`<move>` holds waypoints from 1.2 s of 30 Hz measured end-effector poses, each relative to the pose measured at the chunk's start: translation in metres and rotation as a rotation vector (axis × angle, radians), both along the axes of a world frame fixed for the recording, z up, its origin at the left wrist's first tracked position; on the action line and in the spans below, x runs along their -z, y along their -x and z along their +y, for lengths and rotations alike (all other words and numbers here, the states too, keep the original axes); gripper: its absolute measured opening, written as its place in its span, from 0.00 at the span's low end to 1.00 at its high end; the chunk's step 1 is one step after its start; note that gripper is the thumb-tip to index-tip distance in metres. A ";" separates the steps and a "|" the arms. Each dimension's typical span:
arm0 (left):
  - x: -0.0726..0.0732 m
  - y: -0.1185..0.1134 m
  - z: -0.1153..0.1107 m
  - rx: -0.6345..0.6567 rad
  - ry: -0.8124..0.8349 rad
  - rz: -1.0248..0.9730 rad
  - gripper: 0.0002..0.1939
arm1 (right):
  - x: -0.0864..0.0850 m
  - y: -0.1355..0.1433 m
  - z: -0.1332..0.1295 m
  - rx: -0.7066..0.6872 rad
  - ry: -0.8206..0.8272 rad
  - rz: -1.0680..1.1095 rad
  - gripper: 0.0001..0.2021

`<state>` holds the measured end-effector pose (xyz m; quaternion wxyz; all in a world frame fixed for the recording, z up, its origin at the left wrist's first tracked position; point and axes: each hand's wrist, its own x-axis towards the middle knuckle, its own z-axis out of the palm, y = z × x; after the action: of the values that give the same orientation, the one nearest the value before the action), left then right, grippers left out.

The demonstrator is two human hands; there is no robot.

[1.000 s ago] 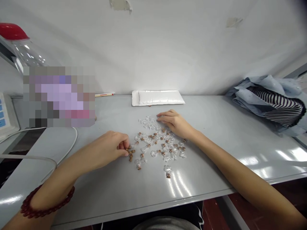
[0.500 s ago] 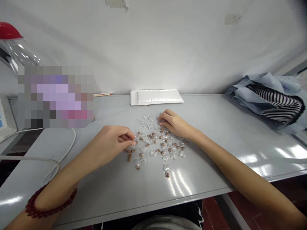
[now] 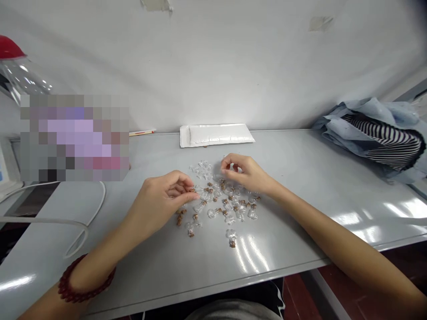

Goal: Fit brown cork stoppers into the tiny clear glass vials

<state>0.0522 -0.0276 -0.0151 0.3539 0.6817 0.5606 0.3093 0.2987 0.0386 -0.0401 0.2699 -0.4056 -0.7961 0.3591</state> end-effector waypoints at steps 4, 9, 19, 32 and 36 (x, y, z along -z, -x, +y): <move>0.000 -0.008 -0.008 0.044 -0.226 -0.052 0.06 | -0.016 0.008 -0.020 -0.052 0.431 0.297 0.08; 0.002 -0.017 -0.016 0.084 -0.388 -0.074 0.04 | -0.023 0.017 -0.037 -0.187 0.665 0.343 0.07; 0.007 -0.019 -0.017 0.200 -0.398 -0.073 0.06 | -0.020 0.016 -0.043 -0.280 0.723 0.345 0.07; 0.013 -0.018 -0.018 0.237 -0.582 -0.033 0.03 | -0.017 0.019 -0.047 -0.308 0.801 0.463 0.07; 0.016 -0.019 -0.019 0.236 -0.744 0.075 0.04 | -0.016 0.021 -0.050 -0.256 0.819 0.502 0.07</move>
<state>0.0714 -0.0467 -0.0311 0.0951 0.8341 0.3403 0.4236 0.2774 -0.0112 -0.0241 0.2254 -0.2784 -0.5434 0.7592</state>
